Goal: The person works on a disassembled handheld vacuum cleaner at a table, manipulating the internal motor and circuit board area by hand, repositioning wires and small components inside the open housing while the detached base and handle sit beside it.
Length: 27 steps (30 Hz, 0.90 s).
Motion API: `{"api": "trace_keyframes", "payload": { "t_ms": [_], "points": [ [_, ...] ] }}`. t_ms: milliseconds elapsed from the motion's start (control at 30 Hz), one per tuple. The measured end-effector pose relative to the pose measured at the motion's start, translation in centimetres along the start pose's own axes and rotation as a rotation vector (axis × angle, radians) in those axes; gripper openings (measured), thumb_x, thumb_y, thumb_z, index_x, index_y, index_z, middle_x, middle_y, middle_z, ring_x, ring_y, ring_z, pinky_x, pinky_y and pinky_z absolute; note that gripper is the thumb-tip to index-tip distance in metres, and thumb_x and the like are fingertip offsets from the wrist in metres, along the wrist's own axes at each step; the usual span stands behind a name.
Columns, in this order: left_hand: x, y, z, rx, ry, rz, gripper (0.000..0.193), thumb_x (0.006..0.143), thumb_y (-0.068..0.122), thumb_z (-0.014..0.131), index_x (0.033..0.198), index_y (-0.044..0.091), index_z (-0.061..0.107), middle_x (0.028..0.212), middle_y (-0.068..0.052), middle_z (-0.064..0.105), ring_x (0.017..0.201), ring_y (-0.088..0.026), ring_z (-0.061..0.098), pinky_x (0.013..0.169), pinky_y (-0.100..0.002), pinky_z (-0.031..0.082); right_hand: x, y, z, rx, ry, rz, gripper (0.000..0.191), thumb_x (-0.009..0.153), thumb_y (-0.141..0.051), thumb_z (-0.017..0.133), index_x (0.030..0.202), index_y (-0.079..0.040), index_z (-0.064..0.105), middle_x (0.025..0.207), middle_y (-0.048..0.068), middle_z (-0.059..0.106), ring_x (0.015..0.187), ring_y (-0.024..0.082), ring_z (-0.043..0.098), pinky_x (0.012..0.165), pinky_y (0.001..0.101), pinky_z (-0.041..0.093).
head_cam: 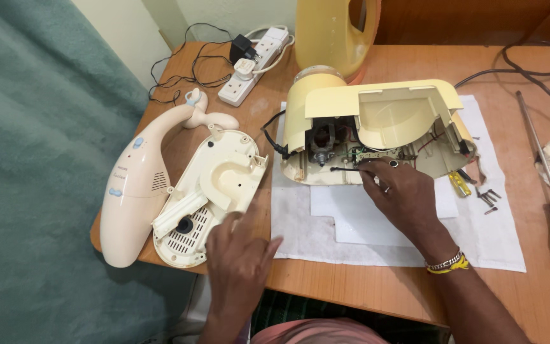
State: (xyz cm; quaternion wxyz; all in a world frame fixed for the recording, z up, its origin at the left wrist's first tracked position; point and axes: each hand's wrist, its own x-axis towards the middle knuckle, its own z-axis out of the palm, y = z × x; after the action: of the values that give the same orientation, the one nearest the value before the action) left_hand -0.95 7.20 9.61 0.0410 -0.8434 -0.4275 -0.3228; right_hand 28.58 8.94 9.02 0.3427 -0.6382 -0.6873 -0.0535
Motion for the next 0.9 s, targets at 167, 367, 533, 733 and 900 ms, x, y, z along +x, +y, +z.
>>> {"api": "trace_keyframes", "payload": {
  "t_ms": [167,367,533,733,900],
  "points": [
    [3.4,1.7,2.5,-0.106,0.07,0.19,0.049,0.08,0.016,0.075,0.123,-0.005,0.067,0.134,-0.023,0.061,0.122,-0.038,0.055,0.098,-0.051,0.045,0.2,0.1,0.6,0.108,0.065,-0.06,0.014,0.085,-0.008,0.078,0.098,-0.01,0.077,0.092,0.008,0.074,0.072,0.026,0.068,0.063,0.0369,0.054],
    [8.0,1.7,6.5,-0.206,0.097,0.357,0.016,0.097,0.013,0.077,0.103,-0.001,0.072,0.121,-0.012,0.069,0.111,-0.028,0.063,0.091,-0.042,0.049,0.2,0.1,2.1,0.184,0.038,-0.133,0.015,0.084,-0.004,0.076,0.099,-0.004,0.075,0.098,0.012,0.072,0.084,0.029,0.071,0.072,0.0383,0.058],
    [10.0,0.6,9.1,-0.154,0.527,0.377,0.021,0.1,0.01,0.077,0.12,0.004,0.073,0.134,-0.008,0.066,0.117,-0.027,0.059,0.1,-0.038,0.048,0.7,0.0,2.5,0.191,-0.108,-0.178,0.018,0.086,-0.002,0.074,0.104,-0.001,0.075,0.1,0.014,0.07,0.088,0.031,0.069,0.076,0.0401,0.057],
    [11.6,0.2,11.8,-0.331,0.563,0.154,0.038,0.099,0.015,0.072,0.133,0.009,0.058,0.146,-0.009,0.059,0.139,-0.032,0.049,0.12,-0.05,0.034,2.4,0.1,1.8,0.038,-0.147,-0.407,0.014,0.084,-0.005,0.071,0.097,-0.006,0.076,0.105,0.012,0.074,0.091,0.029,0.071,0.076,0.0394,0.057],
    [10.8,-1.3,13.4,-0.388,0.492,0.217,0.04,0.102,0.013,0.066,0.138,0.007,0.05,0.15,-0.014,0.057,0.145,-0.035,0.047,0.126,-0.053,0.03,2.8,0.0,1.1,-0.16,-0.262,-0.401,0.019,0.085,-0.008,0.071,0.102,-0.012,0.077,0.082,0.007,0.073,0.075,0.026,0.071,0.066,0.0402,0.056]
  ]
}}
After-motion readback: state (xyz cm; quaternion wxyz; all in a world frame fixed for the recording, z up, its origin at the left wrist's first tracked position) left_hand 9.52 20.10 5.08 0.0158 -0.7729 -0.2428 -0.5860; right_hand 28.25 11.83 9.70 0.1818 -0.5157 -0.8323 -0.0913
